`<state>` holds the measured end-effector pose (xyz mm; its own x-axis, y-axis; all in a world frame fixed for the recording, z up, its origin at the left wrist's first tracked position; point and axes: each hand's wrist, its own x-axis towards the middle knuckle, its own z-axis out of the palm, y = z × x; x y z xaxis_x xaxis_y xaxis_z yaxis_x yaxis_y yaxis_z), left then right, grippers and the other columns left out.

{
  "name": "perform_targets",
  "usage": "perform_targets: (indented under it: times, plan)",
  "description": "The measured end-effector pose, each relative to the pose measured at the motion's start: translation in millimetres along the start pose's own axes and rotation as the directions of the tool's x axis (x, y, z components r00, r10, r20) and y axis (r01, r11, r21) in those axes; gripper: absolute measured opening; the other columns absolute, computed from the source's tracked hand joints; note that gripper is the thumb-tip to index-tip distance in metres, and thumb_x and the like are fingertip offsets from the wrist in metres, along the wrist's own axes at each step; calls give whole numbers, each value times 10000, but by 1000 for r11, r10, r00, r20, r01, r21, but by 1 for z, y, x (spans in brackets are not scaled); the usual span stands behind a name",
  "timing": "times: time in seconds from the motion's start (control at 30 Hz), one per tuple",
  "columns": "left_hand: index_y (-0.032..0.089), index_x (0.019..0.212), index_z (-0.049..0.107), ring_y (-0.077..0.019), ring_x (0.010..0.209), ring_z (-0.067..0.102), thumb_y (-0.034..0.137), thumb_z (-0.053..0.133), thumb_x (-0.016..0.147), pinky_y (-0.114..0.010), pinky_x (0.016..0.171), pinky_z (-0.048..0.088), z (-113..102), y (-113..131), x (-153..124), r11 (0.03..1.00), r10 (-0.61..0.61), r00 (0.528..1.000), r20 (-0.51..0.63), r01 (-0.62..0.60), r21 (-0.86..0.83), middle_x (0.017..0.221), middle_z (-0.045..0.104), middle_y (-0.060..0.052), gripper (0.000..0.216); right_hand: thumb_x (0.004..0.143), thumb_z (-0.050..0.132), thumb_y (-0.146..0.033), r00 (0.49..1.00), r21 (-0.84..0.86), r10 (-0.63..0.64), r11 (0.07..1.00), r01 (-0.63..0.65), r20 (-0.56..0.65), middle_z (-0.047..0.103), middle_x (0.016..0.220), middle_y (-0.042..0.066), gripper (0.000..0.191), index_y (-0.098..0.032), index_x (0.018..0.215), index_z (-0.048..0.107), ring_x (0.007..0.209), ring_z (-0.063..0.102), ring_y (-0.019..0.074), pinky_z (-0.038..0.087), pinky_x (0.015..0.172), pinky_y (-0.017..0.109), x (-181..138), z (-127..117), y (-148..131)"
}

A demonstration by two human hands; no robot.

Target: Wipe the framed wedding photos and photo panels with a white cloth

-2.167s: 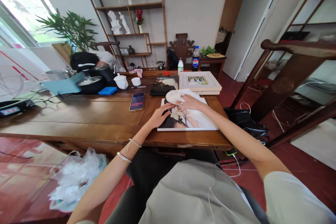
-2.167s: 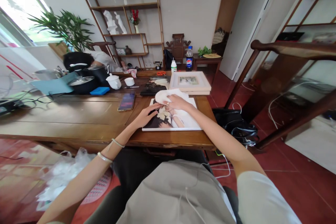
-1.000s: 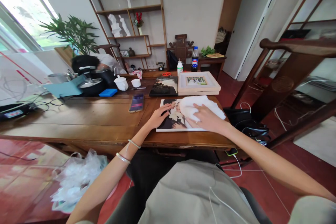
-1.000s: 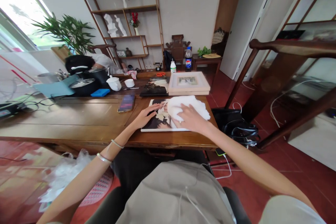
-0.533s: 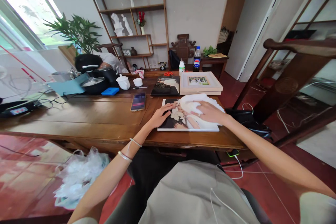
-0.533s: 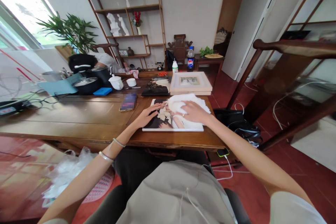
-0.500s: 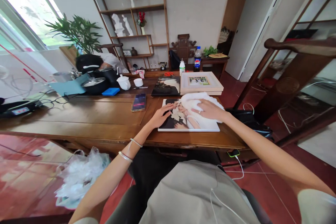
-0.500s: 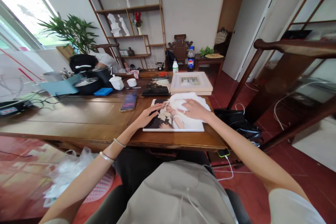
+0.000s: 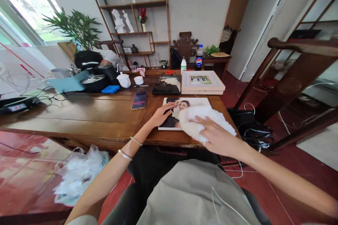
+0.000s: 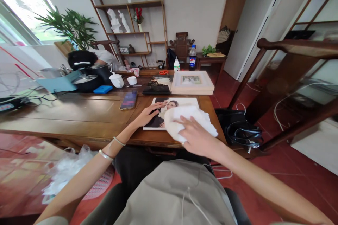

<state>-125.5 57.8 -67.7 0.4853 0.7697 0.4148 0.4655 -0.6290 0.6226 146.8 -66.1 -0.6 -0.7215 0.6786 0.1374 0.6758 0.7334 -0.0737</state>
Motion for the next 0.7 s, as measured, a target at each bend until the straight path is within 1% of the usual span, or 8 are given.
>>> perform_targets:
  times: [0.07, 0.13, 0.23, 0.27, 0.37, 0.5, 0.6, 0.7]
  plan:
    - [234, 1303, 548, -222, 1356, 371, 355, 434, 922, -427, 1154, 252, 0, -1, 0, 1000, 1, 1000, 2, -1, 1, 1411, 483, -33, 416, 708, 551, -88, 999, 17, -40, 999, 40, 2, 405, 1472, 118, 170, -176, 769, 683, 1389, 298, 324, 256, 1121, 536, -8, 1, -7]
    - [227, 1301, 550, -225, 1355, 372, 359, 435, 923, -426, 1154, 252, 0, -1, 0, 1000, -1, 1000, 1, 1, 2, 1416, 476, -42, 417, 745, 541, -110, 999, 26, -49, 998, 50, -20, 446, 1438, 150, 151, -165, 769, 679, 1392, 296, 310, 218, 1138, 534, -4, 4, 1]
    - [223, 1290, 560, -224, 1354, 376, 349, 440, 921, -432, 1155, 249, 0, -1, 0, 1000, 1, 1000, -4, -1, 3, 1407, 487, -49, 407, 852, 500, -201, 998, 23, -13, 1000, 14, -55, 589, 1292, 169, 195, -156, 827, 688, 1376, 332, 298, 210, 1136, 526, 21, 10, 32]
    - [227, 1286, 562, -221, 1354, 376, 339, 439, 920, -436, 1155, 248, 0, -1, 0, 1000, 9, 1000, -3, -9, 0, 1398, 496, -46, 402, 883, 482, -246, 998, 20, 8, 1000, -7, -62, 609, 1265, 165, 230, -155, 853, 691, 1355, 367, 304, 225, 1126, 523, 31, 10, 44]
    - [237, 1289, 559, -212, 1352, 379, 317, 433, 920, -439, 1154, 251, 0, -1, 0, 1000, 25, 1000, 1, -25, -7, 1387, 510, -35, 398, 940, 407, -377, 991, 10, 94, 996, -93, -93, 574, 1319, 148, 353, -156, 995, 676, 1236, 503, 318, 260, 1098, 509, 62, 11, 79]
    - [243, 1281, 567, -217, 1352, 380, 334, 436, 921, -437, 1153, 257, 0, -1, 0, 1000, 4, 1000, 1, -4, -11, 1408, 486, -30, 393, 954, 340, -472, 976, 2, 194, 981, -195, -100, 649, 1202, 155, 473, -137, 1072, 652, 1208, 520, 331, 273, 1079, 489, 86, 11, 108]
    - [240, 1278, 571, -217, 1353, 378, 341, 430, 925, -433, 1155, 254, 0, -2, 0, 1000, -3, 1000, -1, 3, -10, 1409, 485, -33, 393, 959, 333, -453, 973, -26, 199, 979, -203, -113, 610, 1256, 184, 481, -112, 1087, 647, 1237, 494, 343, 248, 1083, 524, 85, 13, 106]
    - [206, 1282, 566, -217, 1350, 382, 339, 424, 927, -434, 1155, 255, 1, -2, 0, 1000, 11, 1000, -4, -11, -9, 1392, 502, -59, 405, 942, 396, -349, 988, -44, 123, 991, -127, -91, 538, 1342, 205, 378, -105, 1055, 662, 1312, 419, 335, 230, 1092, 547, 69, 14, 79]
